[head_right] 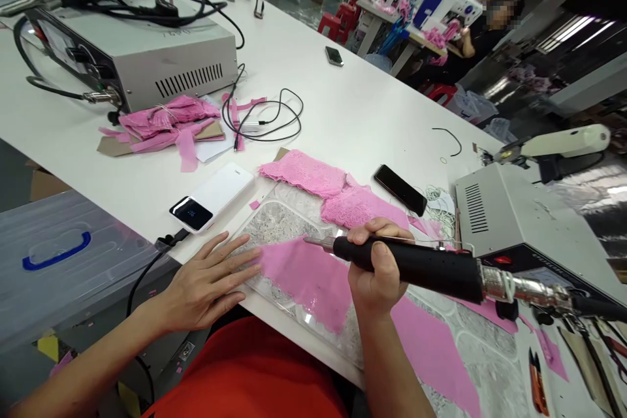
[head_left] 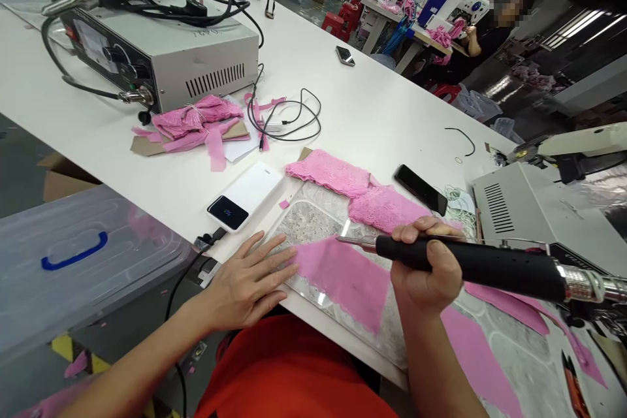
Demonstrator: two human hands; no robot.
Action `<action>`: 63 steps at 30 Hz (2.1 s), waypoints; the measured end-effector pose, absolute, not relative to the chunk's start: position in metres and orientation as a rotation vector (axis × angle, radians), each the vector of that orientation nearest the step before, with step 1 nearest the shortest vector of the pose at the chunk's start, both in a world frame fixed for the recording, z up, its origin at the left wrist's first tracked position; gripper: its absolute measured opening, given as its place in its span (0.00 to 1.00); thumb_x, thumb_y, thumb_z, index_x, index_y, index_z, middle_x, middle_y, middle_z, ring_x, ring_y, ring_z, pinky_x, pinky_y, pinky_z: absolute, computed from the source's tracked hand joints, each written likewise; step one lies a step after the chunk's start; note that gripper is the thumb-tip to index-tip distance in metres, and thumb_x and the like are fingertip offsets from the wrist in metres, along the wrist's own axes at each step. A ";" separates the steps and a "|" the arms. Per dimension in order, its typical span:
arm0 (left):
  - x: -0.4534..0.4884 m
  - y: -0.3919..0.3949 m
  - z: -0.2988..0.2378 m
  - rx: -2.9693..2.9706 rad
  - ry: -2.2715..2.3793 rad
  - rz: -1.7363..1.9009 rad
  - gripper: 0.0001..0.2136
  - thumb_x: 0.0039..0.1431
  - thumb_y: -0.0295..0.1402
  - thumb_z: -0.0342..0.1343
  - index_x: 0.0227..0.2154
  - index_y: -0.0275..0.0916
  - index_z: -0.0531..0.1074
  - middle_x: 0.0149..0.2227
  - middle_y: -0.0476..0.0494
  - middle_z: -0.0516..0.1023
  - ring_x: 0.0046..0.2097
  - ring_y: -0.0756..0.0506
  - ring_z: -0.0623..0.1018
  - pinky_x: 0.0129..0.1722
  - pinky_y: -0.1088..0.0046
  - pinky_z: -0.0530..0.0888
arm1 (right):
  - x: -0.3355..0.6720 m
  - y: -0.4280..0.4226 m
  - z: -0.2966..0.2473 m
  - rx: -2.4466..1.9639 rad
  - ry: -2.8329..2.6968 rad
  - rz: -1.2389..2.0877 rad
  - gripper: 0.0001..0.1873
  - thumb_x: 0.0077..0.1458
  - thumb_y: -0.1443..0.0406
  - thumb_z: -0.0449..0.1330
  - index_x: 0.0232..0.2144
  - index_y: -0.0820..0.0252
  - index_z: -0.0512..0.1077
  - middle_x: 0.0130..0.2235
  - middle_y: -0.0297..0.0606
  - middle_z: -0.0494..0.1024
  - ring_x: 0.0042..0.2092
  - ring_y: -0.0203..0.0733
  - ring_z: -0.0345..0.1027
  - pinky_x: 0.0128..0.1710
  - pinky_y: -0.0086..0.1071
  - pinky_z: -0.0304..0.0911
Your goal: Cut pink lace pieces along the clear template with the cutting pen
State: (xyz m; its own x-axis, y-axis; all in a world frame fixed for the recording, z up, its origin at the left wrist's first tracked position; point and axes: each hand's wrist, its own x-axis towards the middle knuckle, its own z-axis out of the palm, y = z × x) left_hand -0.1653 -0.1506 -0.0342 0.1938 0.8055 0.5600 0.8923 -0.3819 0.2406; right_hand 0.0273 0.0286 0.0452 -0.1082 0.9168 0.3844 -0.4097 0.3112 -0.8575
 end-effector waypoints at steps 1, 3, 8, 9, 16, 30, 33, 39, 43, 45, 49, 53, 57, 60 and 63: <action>-0.165 -0.150 -0.034 -2.317 -1.662 -0.947 0.19 0.66 0.32 0.51 0.58 0.40 0.65 0.59 0.41 0.71 0.67 0.37 0.57 0.65 0.49 0.55 | 0.028 0.028 0.044 -0.567 -1.199 1.228 0.03 0.44 0.67 0.58 0.27 0.57 0.67 0.32 0.31 0.66 0.26 0.31 0.63 0.29 0.33 0.64; -0.165 -0.150 -0.034 -2.320 -1.665 -0.948 0.19 0.65 0.32 0.51 0.58 0.40 0.65 0.59 0.41 0.71 0.67 0.37 0.57 0.65 0.49 0.56 | 0.027 0.026 0.041 -0.565 -1.228 1.236 0.04 0.45 0.66 0.58 0.28 0.57 0.67 0.32 0.31 0.66 0.27 0.31 0.63 0.29 0.33 0.64; -0.165 -0.151 -0.035 -2.324 -1.662 -0.952 0.18 0.66 0.32 0.50 0.58 0.39 0.66 0.59 0.40 0.70 0.67 0.36 0.57 0.65 0.49 0.55 | 0.024 0.023 0.038 -0.533 -1.275 1.245 0.05 0.47 0.66 0.58 0.30 0.56 0.67 0.33 0.30 0.66 0.28 0.31 0.64 0.31 0.34 0.65; -0.165 -0.151 -0.035 -2.324 -1.660 -0.954 0.18 0.66 0.32 0.50 0.58 0.38 0.66 0.59 0.40 0.70 0.67 0.36 0.57 0.65 0.49 0.55 | 0.024 0.024 0.038 -0.532 -1.275 1.243 0.05 0.47 0.67 0.58 0.30 0.55 0.67 0.33 0.30 0.66 0.28 0.31 0.64 0.31 0.34 0.65; -0.165 -0.150 -0.037 -2.315 -1.671 -0.939 0.19 0.66 0.33 0.50 0.59 0.41 0.64 0.59 0.43 0.70 0.67 0.37 0.57 0.65 0.49 0.55 | 0.026 0.030 0.036 -0.555 -1.248 1.188 0.05 0.46 0.67 0.59 0.29 0.57 0.68 0.33 0.30 0.67 0.27 0.31 0.65 0.31 0.34 0.65; -0.165 -0.151 -0.036 -2.334 -1.668 -0.926 0.19 0.66 0.33 0.51 0.59 0.39 0.65 0.60 0.41 0.69 0.67 0.35 0.57 0.65 0.49 0.55 | 0.021 0.025 0.037 -0.525 -1.245 1.236 0.06 0.44 0.66 0.59 0.29 0.56 0.68 0.32 0.30 0.68 0.26 0.31 0.64 0.29 0.33 0.65; -0.165 -0.152 -0.036 -2.335 -1.676 -0.923 0.20 0.66 0.33 0.51 0.59 0.40 0.64 0.60 0.41 0.69 0.68 0.35 0.56 0.65 0.48 0.55 | 0.019 0.024 0.036 -0.500 -1.257 1.248 0.05 0.45 0.67 0.59 0.30 0.56 0.68 0.32 0.30 0.68 0.26 0.31 0.65 0.29 0.33 0.66; -0.165 -0.151 -0.038 -2.332 -1.673 -0.918 0.20 0.66 0.34 0.51 0.60 0.42 0.63 0.61 0.43 0.68 0.68 0.36 0.56 0.65 0.49 0.55 | 0.016 0.021 0.037 -0.482 -1.273 1.228 0.06 0.46 0.67 0.58 0.30 0.56 0.69 0.32 0.30 0.69 0.26 0.31 0.66 0.29 0.33 0.67; -0.166 -0.151 -0.036 -2.331 -1.662 -0.898 0.20 0.66 0.34 0.51 0.60 0.41 0.63 0.61 0.43 0.68 0.68 0.37 0.55 0.65 0.49 0.55 | 0.016 0.020 0.035 -0.455 -1.279 1.243 0.06 0.46 0.68 0.58 0.31 0.56 0.69 0.32 0.30 0.69 0.27 0.31 0.66 0.29 0.33 0.67; -0.166 -0.151 -0.035 -2.327 -1.658 -0.893 0.19 0.66 0.34 0.51 0.59 0.41 0.64 0.60 0.43 0.69 0.68 0.37 0.55 0.66 0.50 0.55 | 0.016 0.021 0.034 -0.443 -1.288 1.256 0.05 0.46 0.68 0.58 0.31 0.57 0.69 0.33 0.30 0.69 0.27 0.31 0.67 0.29 0.32 0.67; -0.166 -0.150 -0.034 -2.323 -1.653 -0.892 0.19 0.65 0.34 0.52 0.58 0.40 0.65 0.59 0.42 0.70 0.68 0.37 0.56 0.66 0.50 0.55 | 0.017 0.020 0.032 -0.431 -1.307 1.277 0.04 0.47 0.68 0.59 0.30 0.57 0.69 0.33 0.30 0.69 0.27 0.31 0.67 0.29 0.33 0.67; -0.167 -0.150 -0.033 -2.325 -1.647 -0.882 0.19 0.65 0.33 0.52 0.57 0.39 0.66 0.59 0.42 0.70 0.68 0.37 0.57 0.65 0.51 0.55 | 0.016 0.020 0.035 -0.438 -1.309 1.267 0.04 0.47 0.68 0.59 0.30 0.57 0.68 0.33 0.30 0.69 0.27 0.31 0.67 0.30 0.33 0.67; -0.168 -0.151 -0.031 -2.334 -1.651 -0.870 0.20 0.64 0.30 0.52 0.58 0.39 0.65 0.59 0.41 0.70 0.67 0.37 0.57 0.65 0.50 0.56 | 0.028 0.026 0.044 -0.475 -1.253 1.222 0.05 0.47 0.67 0.59 0.30 0.57 0.68 0.33 0.30 0.69 0.27 0.31 0.66 0.30 0.34 0.67; -0.168 -0.151 -0.030 -2.338 -1.647 -0.898 0.22 0.63 0.29 0.53 0.60 0.41 0.63 0.59 0.41 0.71 0.67 0.37 0.59 0.65 0.48 0.56 | 0.046 0.030 0.048 -0.536 -1.219 1.153 0.05 0.46 0.66 0.59 0.29 0.57 0.68 0.33 0.30 0.68 0.26 0.31 0.65 0.30 0.34 0.67; -0.165 -0.149 -0.030 -2.338 -1.636 -0.911 0.24 0.62 0.28 0.54 0.61 0.42 0.61 0.58 0.41 0.71 0.66 0.36 0.60 0.65 0.46 0.55 | 0.061 0.031 0.046 -0.583 -1.193 1.084 0.05 0.45 0.66 0.59 0.28 0.57 0.67 0.32 0.30 0.67 0.26 0.31 0.64 0.30 0.34 0.67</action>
